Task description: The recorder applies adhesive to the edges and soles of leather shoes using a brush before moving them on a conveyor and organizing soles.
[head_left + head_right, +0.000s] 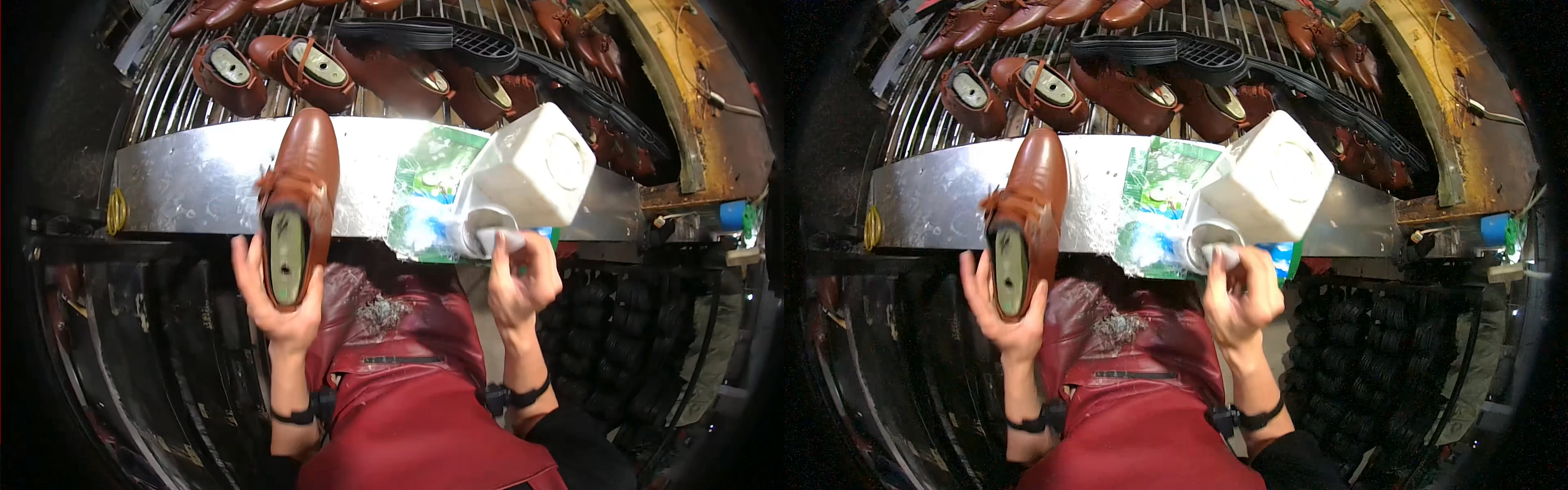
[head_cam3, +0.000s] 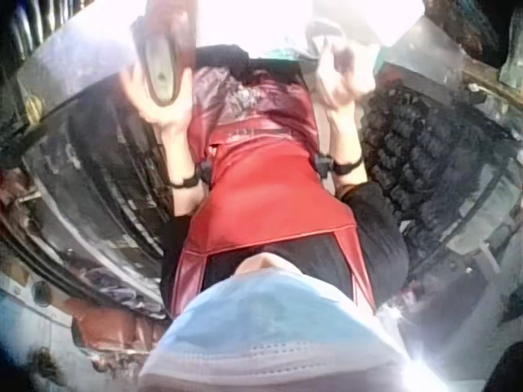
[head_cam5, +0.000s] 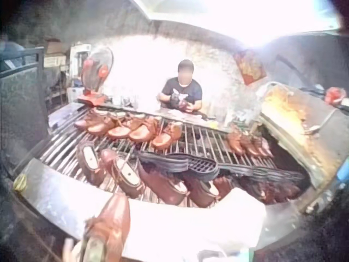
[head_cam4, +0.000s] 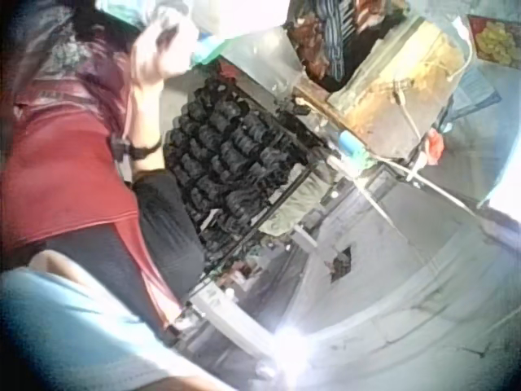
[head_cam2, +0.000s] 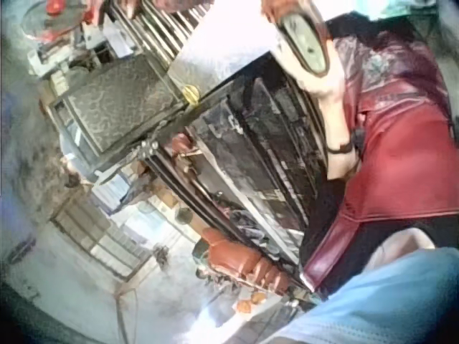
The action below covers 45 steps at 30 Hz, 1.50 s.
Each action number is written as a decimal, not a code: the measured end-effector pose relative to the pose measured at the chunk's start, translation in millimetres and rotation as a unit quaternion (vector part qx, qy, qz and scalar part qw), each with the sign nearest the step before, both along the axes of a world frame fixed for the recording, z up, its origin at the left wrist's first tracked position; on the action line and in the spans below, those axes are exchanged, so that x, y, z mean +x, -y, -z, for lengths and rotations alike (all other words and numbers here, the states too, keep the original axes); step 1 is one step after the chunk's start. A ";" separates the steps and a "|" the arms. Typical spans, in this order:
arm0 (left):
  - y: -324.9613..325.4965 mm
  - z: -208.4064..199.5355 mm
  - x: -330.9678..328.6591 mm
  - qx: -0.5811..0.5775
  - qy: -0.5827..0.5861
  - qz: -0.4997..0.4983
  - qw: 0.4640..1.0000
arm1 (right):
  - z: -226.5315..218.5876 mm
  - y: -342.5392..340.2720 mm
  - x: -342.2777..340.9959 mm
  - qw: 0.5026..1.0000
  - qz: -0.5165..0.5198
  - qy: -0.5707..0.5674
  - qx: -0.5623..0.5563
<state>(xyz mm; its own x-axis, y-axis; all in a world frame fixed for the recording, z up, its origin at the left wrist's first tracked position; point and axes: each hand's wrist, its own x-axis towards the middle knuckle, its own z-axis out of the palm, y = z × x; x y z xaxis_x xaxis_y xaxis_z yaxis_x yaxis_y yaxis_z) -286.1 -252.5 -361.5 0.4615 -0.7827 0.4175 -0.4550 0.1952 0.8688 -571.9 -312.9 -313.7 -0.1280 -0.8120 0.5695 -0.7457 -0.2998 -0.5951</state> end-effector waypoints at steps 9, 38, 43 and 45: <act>90.5 -54.7 45.5 0.261 -0.136 0.085 0.952 | -6.0 2.4 -20.2 0.992 -0.008 0.096 0.081; -1.3 39.7 18.5 -0.056 0.370 0.130 0.918 | 32.8 8.6 56.8 0.731 -0.285 0.536 0.313; 2.8 38.8 19.4 -0.081 0.366 0.124 0.919 | 36.1 37.2 73.8 0.760 -0.276 0.498 0.314; 4.7 38.7 19.3 -0.083 0.363 0.126 0.920 | 42.1 62.9 78.1 0.785 -0.259 0.471 0.307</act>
